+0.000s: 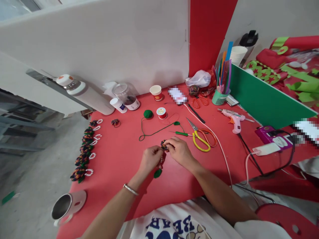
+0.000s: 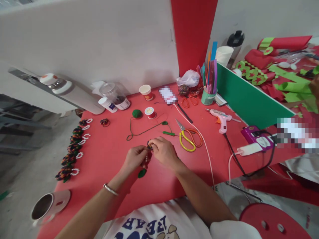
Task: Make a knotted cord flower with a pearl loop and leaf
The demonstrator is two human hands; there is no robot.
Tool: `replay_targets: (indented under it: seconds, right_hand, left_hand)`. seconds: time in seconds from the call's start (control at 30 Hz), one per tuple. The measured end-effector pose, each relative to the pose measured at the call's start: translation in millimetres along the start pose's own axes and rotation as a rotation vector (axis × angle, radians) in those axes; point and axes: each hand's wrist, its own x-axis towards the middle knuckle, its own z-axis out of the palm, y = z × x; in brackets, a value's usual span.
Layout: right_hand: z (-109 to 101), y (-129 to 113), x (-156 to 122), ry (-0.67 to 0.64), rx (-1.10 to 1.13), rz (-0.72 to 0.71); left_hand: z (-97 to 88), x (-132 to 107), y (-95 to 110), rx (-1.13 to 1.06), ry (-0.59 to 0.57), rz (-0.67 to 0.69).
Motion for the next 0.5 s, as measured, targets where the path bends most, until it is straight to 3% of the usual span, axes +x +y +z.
replay_targets:
  seconds: [0.1, 0.23, 0.33, 0.5]
  right_hand:
    - [-0.5, -1.4, -0.9, -0.006, -0.040, -0.023]
    - [0.8, -3.1, -2.0, -0.015, -0.035, -0.047]
    - [0.6, -3.4, -1.8, -0.015, -0.023, -0.039]
    - [-3.8, -2.4, -1.0, -0.030, -0.117, 0.002]
  left_hand:
    - [-0.4, -0.4, 3.2, 0.064, 0.028, 0.036]
    - [-8.5, 5.1, 3.5, -0.130, -0.160, -0.156]
    - [-17.0, 8.0, 4.7, -0.265, -0.262, -0.227]
    - [-18.7, 5.3, 11.1, -0.270, -0.251, -0.247]
